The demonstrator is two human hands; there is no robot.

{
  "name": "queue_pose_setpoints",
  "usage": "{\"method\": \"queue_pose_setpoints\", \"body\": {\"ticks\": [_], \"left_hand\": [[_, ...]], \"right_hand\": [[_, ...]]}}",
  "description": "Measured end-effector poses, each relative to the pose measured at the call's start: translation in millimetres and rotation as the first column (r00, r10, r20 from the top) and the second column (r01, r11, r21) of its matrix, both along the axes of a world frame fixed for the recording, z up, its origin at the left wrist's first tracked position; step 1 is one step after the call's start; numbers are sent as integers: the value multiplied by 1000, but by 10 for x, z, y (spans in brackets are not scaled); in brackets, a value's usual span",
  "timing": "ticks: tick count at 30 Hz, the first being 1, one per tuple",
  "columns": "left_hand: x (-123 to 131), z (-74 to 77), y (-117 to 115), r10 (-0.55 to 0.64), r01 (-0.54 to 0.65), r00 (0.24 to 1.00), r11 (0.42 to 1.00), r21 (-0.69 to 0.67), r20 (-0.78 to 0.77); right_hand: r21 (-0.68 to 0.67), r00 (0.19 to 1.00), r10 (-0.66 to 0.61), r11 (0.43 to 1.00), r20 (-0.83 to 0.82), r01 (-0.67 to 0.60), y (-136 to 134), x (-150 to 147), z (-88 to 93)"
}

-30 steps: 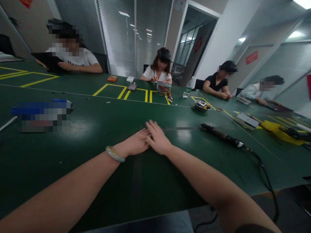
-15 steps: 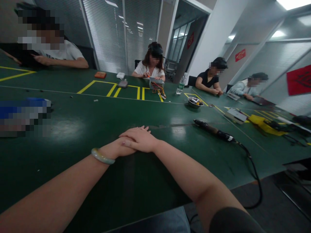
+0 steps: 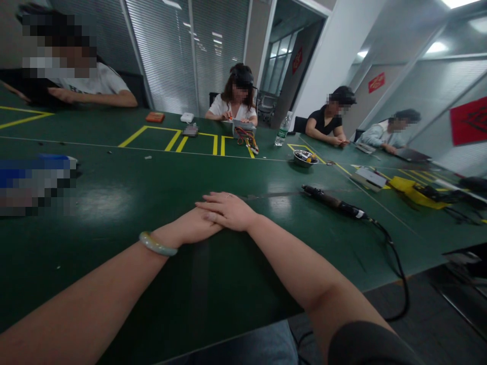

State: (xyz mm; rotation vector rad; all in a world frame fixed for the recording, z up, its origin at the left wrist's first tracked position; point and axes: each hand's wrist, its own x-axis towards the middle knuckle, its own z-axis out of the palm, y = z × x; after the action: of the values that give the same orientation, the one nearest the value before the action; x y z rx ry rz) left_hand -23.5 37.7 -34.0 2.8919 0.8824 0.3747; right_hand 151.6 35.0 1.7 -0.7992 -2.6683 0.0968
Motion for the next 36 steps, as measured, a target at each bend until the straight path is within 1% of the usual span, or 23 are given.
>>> {"method": "queue_pose_setpoints", "body": {"ticks": [2, 4, 6, 7, 8, 9, 12, 14, 16, 17, 18, 19, 20, 21, 24, 26, 29, 32, 34, 35, 36], "left_hand": [[-10, 36, -5, -26, 26, 1000, 1000, -10, -6], [-14, 65, -10, 7, -8, 1000, 1000, -18, -30], [-17, 86, -11, 9, -11, 998, 999, -40, -60], [-20, 92, -10, 3, -6, 998, 999, -53, -69], [-24, 96, -9, -3, -2, 997, 998, -62, -73], [-28, 99, -7, -8, 3, 997, 998, -67, -73], [-36, 98, -4, -15, 10, 998, 997, -71, -66], [-36, 94, -4, -11, 6, 998, 997, -77, -64], [-33, 90, -5, -4, -1, 998, 996, -84, -64], [-31, 88, -5, -2, -4, 998, 996, -86, -64], [-30, 87, -5, 1, -6, 998, 996, -88, -64], [-29, 86, -5, 3, -9, 998, 996, -88, -63], [-29, 87, -5, 5, -11, 998, 996, -89, -64], [-29, 90, -5, 8, -14, 998, 996, -91, -65], [-26, 109, -13, 17, -25, 997, 995, -98, -81], [-19, 129, -27, 24, -33, 996, 994, -100, -91], [-5, 157, -56, 38, -45, 996, 995, -88, -80], [6, 163, -80, 55, -58, 997, 997, -54, -53], [12, 147, -85, 61, -62, 998, 998, -24, -30], [15, 133, -83, 64, -64, 998, 998, -10, -17], [18, 118, -80, 66, -66, 998, 998, 2, -5]], "right_hand": [[68, 993, -119, 991, -5, 119, 80, 216, -19], [120, 965, -258, 958, -39, 260, 157, 511, -32], [165, 914, -399, 899, -69, 405, 193, 896, -32], [192, 877, -474, 856, -79, 480, 184, 1121, -29], [223, 831, -550, 802, -86, 554, 152, 1365, -23], [260, 772, -628, 733, -99, 629, 96, 1625, -18], [363, 551, -821, 473, -149, 803, -210, 2453, -22], [401, 391, -899, 289, -200, 869, -481, 2987, -52], [382, 240, -942, 137, -236, 914, -730, 3446, -99], [339, 165, -956, 75, -244, 938, -827, 3633, -123], [282, 100, -967, 31, -234, 959, -898, 3787, -147], [220, 53, -977, 7, -205, 975, -942, 3907, -166], [168, 33, -986, 5, -165, 986, -962, 3994, -182], [134, 39, -991, 22, -124, 991, -962, 4054, -195], [103, 129, -990, 122, -59, 987, -911, 4124, -220], [81, 165, -984, 160, -70, 984, -885, 4137, -235], [47, 179, -978, 175, -104, 983, -889, 4159, -254], [22, 165, -979, 164, -120, 986, -902, 4155, -247], [0, 159, -981, 160, -113, 987, -884, 4092, -225], [-10, 169, -979, 171, -110, 985, -860, 4030, -212], [-21, 192, -975, 196, -109, 980, -823, 3942, -200]]}}
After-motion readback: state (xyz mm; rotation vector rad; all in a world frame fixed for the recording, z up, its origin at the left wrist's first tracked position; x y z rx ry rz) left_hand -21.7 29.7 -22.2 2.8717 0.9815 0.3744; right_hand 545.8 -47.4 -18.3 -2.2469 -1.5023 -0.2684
